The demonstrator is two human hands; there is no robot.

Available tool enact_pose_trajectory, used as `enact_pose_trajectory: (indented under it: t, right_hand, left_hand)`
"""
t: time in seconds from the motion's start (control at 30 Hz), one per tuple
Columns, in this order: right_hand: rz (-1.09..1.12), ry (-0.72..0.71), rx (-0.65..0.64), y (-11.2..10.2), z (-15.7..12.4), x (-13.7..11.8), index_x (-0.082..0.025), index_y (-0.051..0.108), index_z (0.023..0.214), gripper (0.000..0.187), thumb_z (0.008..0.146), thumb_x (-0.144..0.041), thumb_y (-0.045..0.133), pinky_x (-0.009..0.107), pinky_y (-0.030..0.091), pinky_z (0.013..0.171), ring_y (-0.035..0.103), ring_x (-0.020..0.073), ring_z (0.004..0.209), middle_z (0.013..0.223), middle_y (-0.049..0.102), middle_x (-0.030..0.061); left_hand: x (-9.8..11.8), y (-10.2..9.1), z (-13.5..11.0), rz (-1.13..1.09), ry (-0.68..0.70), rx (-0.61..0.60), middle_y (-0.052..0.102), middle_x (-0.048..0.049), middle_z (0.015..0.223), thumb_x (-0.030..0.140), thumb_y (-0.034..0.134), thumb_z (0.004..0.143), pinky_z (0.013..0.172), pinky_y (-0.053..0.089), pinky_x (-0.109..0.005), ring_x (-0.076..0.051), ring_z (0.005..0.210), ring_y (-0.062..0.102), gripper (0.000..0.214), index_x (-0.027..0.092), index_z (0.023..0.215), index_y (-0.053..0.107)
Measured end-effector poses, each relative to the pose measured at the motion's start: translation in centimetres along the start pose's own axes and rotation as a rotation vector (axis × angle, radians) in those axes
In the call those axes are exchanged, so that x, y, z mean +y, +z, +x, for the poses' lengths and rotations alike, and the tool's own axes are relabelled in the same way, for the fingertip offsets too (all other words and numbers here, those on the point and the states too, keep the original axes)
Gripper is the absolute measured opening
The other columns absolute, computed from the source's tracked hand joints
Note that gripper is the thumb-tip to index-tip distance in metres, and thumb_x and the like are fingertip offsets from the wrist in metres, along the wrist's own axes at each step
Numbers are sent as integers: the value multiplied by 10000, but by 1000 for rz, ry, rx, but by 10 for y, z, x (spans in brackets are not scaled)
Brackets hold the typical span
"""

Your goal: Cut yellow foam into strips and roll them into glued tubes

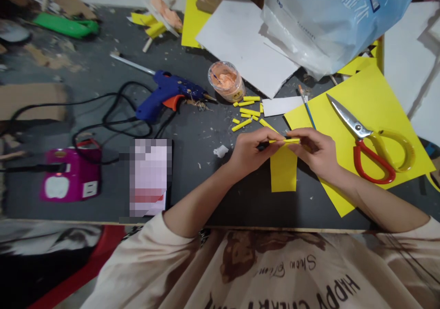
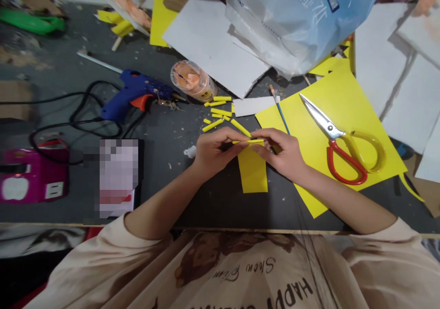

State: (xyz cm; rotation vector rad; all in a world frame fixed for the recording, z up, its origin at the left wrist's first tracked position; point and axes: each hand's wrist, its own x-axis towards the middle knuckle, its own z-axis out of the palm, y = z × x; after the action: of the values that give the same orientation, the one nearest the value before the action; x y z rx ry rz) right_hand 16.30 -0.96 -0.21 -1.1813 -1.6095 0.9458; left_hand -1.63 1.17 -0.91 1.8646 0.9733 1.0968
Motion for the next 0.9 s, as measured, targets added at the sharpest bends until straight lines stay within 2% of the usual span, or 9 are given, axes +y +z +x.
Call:
enact_pose_trajectory:
  t: [0.13, 0.27, 0.53, 0.77, 0.9]
  right_hand:
    - [-20, -6, 4, -1, 1, 0, -222, 698, 809, 53, 818, -201, 651, 214, 463, 523, 606, 87, 594, 731, 712, -20]
    - [-25, -21, 33, -1, 1, 0, -221, 686, 808, 51, 814, -183, 653, 215, 498, 571, 650, 98, 668, 777, 727, -19]
    - [-44, -44, 43, -1, 0, -1, -232, 678, 793, 57, 827, -209, 640, 221, 497, 554, 638, 97, 629, 760, 725, -23]
    - [-65, -18, 28, -2, 1, -4, -230, 682, 767, 91, 836, -233, 622, 233, 503, 559, 633, 104, 620, 737, 721, -18]
    - [-6, 58, 40, -1, 0, 0, -234, 706, 855, 68, 810, -261, 663, 237, 528, 580, 651, 111, 653, 817, 734, -4]
  left_hand:
    - [1, 0, 1, -21, -14, -21, 737, -28, 753, 264, 627, 854, 536, 450, -159, -87, 636, 659, 134, 149, 812, 682]
    - [1, 0, 0, -29, -20, 12, 737, -19, 736, 257, 637, 850, 516, 441, -145, -73, 602, 649, 128, 145, 823, 691]
    - [0, -1, 0, -44, -6, 15, 730, -15, 713, 286, 640, 851, 519, 441, -159, -81, 597, 645, 151, 158, 796, 698]
    - [2, -1, 0, -35, -50, 2, 729, -24, 716, 354, 619, 862, 511, 440, -169, -83, 587, 635, 228, 159, 771, 694]
    - [3, -2, 1, -36, -75, 57, 707, -9, 678, 371, 625, 853, 487, 423, -164, -70, 541, 603, 235, 155, 776, 678]
